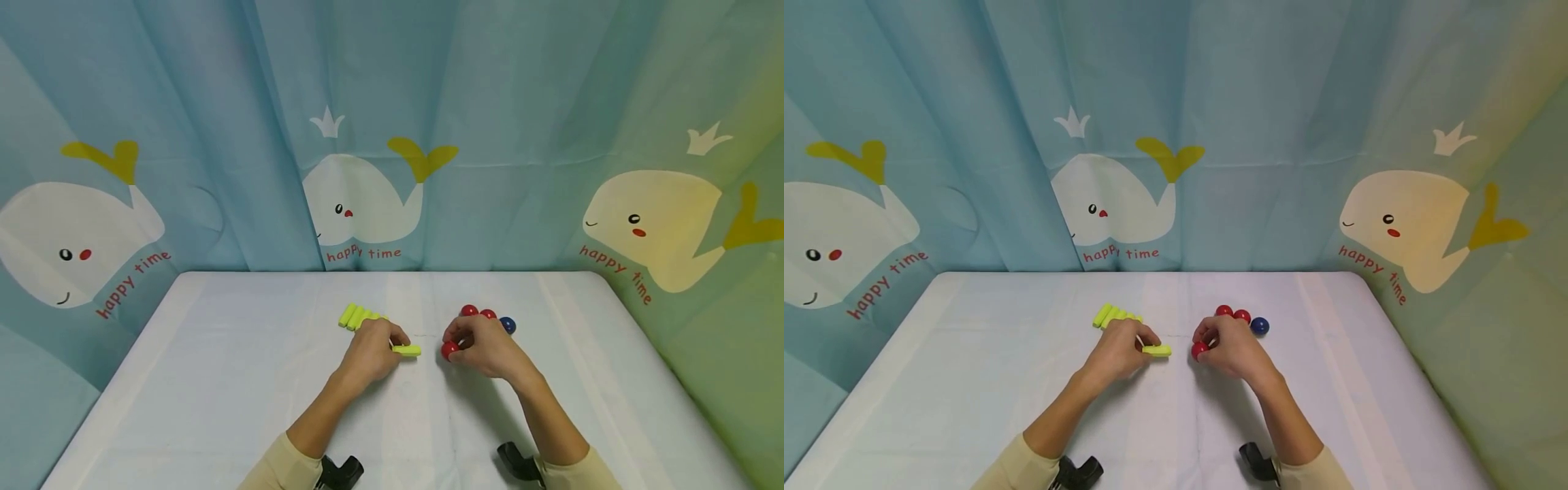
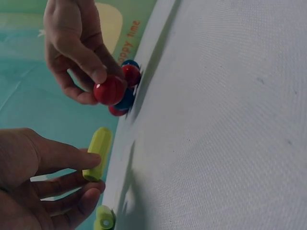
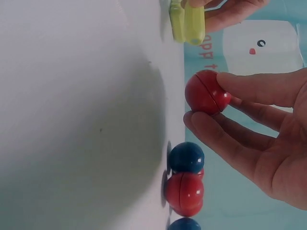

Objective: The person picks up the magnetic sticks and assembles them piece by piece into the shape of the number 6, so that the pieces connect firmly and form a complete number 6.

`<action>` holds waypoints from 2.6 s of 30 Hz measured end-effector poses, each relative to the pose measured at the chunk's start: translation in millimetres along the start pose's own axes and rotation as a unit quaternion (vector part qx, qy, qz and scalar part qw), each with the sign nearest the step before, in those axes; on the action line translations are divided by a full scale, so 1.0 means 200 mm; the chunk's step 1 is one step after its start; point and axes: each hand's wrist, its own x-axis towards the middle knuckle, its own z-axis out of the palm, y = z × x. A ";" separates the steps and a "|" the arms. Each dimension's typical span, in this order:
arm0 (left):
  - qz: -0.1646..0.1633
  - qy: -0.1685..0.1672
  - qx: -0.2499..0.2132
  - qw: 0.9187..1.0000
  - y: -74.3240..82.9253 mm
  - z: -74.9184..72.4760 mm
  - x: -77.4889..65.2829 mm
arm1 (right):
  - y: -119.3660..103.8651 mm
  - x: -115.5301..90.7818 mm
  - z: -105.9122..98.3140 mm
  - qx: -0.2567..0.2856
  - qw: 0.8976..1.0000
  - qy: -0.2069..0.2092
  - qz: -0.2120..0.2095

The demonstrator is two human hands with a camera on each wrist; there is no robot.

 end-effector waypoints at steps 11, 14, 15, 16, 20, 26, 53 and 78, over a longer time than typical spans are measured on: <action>0.007 -0.003 0.002 1.000 0.01 0.01 0.00 | -0.02 0.02 0.02 -0.006 1.000 0.006 -0.014; 0.014 -0.004 0.003 1.000 0.01 0.01 0.00 | -0.02 0.01 0.03 -0.003 1.000 0.004 -0.009; 0.013 -0.004 0.001 1.000 0.01 0.01 0.00 | -0.02 0.01 0.03 -0.003 1.000 0.004 -0.009; 0.013 -0.004 0.001 1.000 0.01 0.01 0.00 | -0.02 0.01 0.03 -0.003 1.000 0.004 -0.009; 0.010 -0.006 -0.002 1.000 0.01 0.01 -0.01 | -0.02 0.01 0.04 -0.006 1.000 0.005 -0.010; 0.004 -0.010 -0.010 1.000 0.01 0.02 0.00 | -0.02 0.01 0.04 -0.007 1.000 0.005 -0.009; 0.020 -0.008 -0.015 1.000 0.02 0.02 0.00 | -0.02 0.01 0.06 0.003 0.999 -0.001 -0.036; 0.029 -0.014 -0.023 0.999 0.02 0.03 -0.01 | -0.01 0.01 0.09 0.020 0.998 -0.010 -0.052</action>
